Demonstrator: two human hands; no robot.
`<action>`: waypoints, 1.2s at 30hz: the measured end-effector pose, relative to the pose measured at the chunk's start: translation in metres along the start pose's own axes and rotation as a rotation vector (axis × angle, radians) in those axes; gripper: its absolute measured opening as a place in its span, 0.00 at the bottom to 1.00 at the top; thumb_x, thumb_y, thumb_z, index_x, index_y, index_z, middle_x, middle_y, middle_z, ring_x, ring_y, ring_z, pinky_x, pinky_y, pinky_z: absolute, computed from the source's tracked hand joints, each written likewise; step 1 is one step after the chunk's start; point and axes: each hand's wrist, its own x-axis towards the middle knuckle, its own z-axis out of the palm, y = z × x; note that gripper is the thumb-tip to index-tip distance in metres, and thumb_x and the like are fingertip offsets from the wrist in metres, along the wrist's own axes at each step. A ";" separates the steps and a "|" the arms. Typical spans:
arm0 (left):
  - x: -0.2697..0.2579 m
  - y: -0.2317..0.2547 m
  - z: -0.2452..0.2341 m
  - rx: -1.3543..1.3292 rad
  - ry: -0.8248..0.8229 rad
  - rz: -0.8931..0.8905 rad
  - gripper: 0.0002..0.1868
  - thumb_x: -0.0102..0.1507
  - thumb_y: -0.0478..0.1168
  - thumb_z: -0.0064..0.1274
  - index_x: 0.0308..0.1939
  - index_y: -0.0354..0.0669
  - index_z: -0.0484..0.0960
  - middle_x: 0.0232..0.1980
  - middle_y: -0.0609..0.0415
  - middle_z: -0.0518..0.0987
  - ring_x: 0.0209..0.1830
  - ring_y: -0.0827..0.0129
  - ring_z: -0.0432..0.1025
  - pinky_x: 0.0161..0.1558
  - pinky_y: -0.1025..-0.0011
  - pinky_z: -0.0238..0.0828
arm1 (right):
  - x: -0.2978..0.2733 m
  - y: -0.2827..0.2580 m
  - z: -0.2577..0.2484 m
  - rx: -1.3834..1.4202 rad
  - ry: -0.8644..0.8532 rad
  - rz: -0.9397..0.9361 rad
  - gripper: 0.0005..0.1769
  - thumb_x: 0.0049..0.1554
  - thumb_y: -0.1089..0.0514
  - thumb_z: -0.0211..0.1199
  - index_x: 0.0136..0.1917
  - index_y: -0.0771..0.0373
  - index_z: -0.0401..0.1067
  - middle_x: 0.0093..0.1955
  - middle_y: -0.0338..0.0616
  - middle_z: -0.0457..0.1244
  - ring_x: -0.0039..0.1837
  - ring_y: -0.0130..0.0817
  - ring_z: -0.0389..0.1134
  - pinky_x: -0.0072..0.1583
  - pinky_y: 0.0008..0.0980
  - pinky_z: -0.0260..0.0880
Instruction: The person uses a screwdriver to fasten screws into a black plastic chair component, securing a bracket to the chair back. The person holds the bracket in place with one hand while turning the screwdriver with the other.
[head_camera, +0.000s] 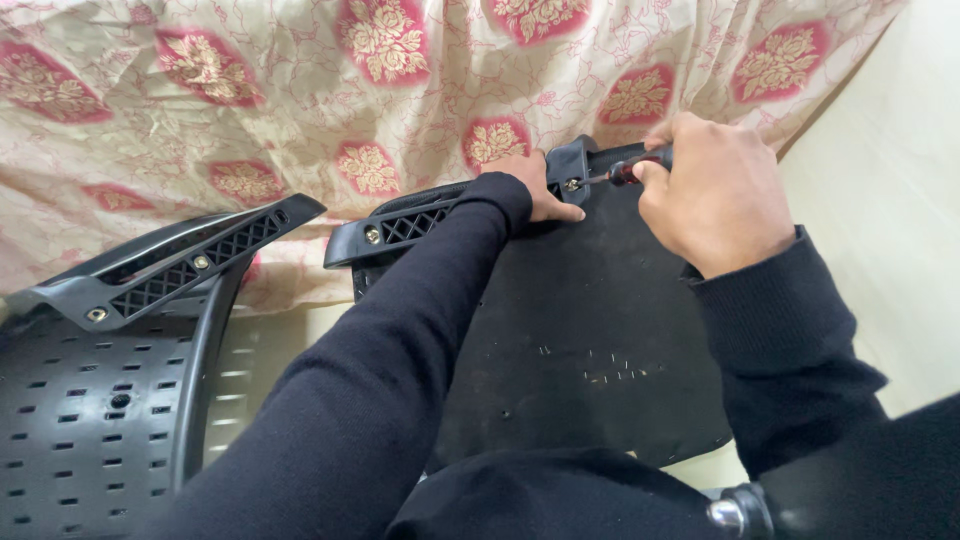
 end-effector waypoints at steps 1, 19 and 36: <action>0.000 0.000 0.000 -0.001 0.000 0.003 0.64 0.43 0.80 0.61 0.67 0.33 0.69 0.59 0.39 0.79 0.59 0.49 0.76 0.58 0.58 0.72 | 0.003 0.000 0.001 -0.055 0.001 -0.007 0.15 0.59 0.53 0.66 0.51 0.67 0.78 0.43 0.63 0.69 0.50 0.62 0.71 0.57 0.52 0.69; 0.002 -0.001 0.002 -0.001 0.003 -0.005 0.63 0.43 0.79 0.62 0.66 0.33 0.69 0.60 0.37 0.78 0.61 0.49 0.74 0.60 0.57 0.71 | 0.001 0.004 -0.002 0.103 -0.091 0.021 0.25 0.52 0.61 0.63 0.61 0.64 0.61 0.63 0.60 0.55 0.62 0.63 0.64 0.63 0.52 0.66; -0.013 -0.032 -0.007 -0.035 -0.038 0.069 0.62 0.45 0.78 0.62 0.65 0.29 0.70 0.62 0.36 0.76 0.63 0.50 0.72 0.62 0.60 0.68 | -0.018 -0.034 0.000 0.097 -0.026 0.092 0.17 0.51 0.61 0.72 0.54 0.66 0.75 0.45 0.60 0.69 0.52 0.57 0.71 0.57 0.47 0.69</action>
